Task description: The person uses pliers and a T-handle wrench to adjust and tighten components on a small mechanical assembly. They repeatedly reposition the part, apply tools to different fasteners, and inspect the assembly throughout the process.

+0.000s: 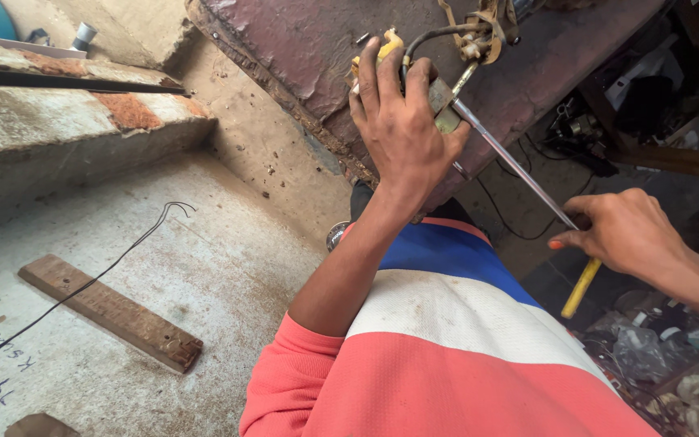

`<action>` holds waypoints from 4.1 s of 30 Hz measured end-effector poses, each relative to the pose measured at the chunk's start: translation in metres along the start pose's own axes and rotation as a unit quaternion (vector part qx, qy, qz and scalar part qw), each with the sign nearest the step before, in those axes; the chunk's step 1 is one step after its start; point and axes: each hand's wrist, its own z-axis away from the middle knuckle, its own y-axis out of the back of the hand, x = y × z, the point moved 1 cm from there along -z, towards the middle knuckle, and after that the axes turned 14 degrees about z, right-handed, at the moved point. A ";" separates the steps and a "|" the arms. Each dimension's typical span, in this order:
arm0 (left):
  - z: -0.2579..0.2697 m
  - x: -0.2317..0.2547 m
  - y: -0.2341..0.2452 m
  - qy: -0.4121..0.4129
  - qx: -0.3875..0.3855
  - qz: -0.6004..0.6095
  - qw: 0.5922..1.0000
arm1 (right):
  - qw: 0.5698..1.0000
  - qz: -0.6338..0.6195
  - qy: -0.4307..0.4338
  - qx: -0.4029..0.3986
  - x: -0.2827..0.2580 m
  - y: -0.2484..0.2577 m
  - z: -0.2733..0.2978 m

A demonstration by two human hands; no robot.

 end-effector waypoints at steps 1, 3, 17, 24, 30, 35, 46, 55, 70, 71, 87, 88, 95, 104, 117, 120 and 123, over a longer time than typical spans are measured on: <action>0.000 0.000 0.000 0.004 -0.001 -0.001 1.000 | 0.999 0.034 -0.006 0.005 -0.001 0.002 0.002; -0.001 0.000 0.000 0.005 -0.002 0.000 1.000 | 0.999 0.030 -0.006 -0.007 -0.002 0.002 0.005; -0.003 0.004 0.003 0.009 -0.004 0.001 1.000 | 0.930 -0.349 0.044 -0.105 0.040 -0.041 -0.005; -0.001 0.004 0.002 0.010 -0.009 -0.012 1.000 | 0.988 -0.153 -0.027 -0.006 0.016 -0.023 -0.001; 0.000 0.002 0.001 0.007 -0.011 -0.011 1.000 | 0.986 -0.158 0.050 0.016 0.014 -0.020 -0.008; -0.001 0.003 0.001 0.006 -0.009 -0.016 1.000 | 0.992 -0.121 0.020 0.004 0.014 -0.014 -0.011; -0.004 0.007 0.008 0.010 -0.011 0.004 1.000 | 0.973 -0.194 0.059 0.107 0.015 -0.042 -0.012; 0.002 -0.006 0.011 -0.035 -0.003 0.012 0.999 | 0.918 -0.047 -0.024 0.393 0.047 -0.039 0.036; 0.004 -0.005 0.012 -0.031 -0.026 -0.027 0.999 | 0.765 -0.144 0.127 0.614 -0.076 0.083 -0.103; 0.004 -0.004 0.013 -0.030 -0.023 -0.025 0.999 | 0.750 -0.157 0.125 0.630 -0.080 0.085 -0.096; 0.004 0.000 0.008 -0.022 0.009 -0.012 1.000 | 0.837 -0.340 0.206 0.376 -0.082 0.113 -0.060; 0.003 0.001 0.008 -0.023 0.013 -0.010 1.000 | 0.837 -0.355 0.210 0.359 -0.080 0.114 -0.063; 0.002 0.003 0.010 -0.005 -0.011 -0.012 1.000 | 0.793 -0.555 0.206 0.148 -0.066 0.119 -0.088; -0.002 0.005 0.010 0.001 -0.011 0.003 1.000 | 0.824 -0.522 0.201 0.092 -0.061 0.123 -0.096; -0.001 0.005 0.008 0.010 -0.008 0.003 1.000 | 0.831 -0.507 0.210 0.088 -0.056 0.128 -0.103; -0.002 0.004 0.008 0.013 -0.010 0.003 1.000 | 0.811 -0.554 0.187 0.030 -0.059 0.130 -0.110; -0.001 0.003 0.007 0.011 -0.013 -0.001 1.000 | 0.811 -0.551 0.195 0.031 -0.059 0.129 -0.105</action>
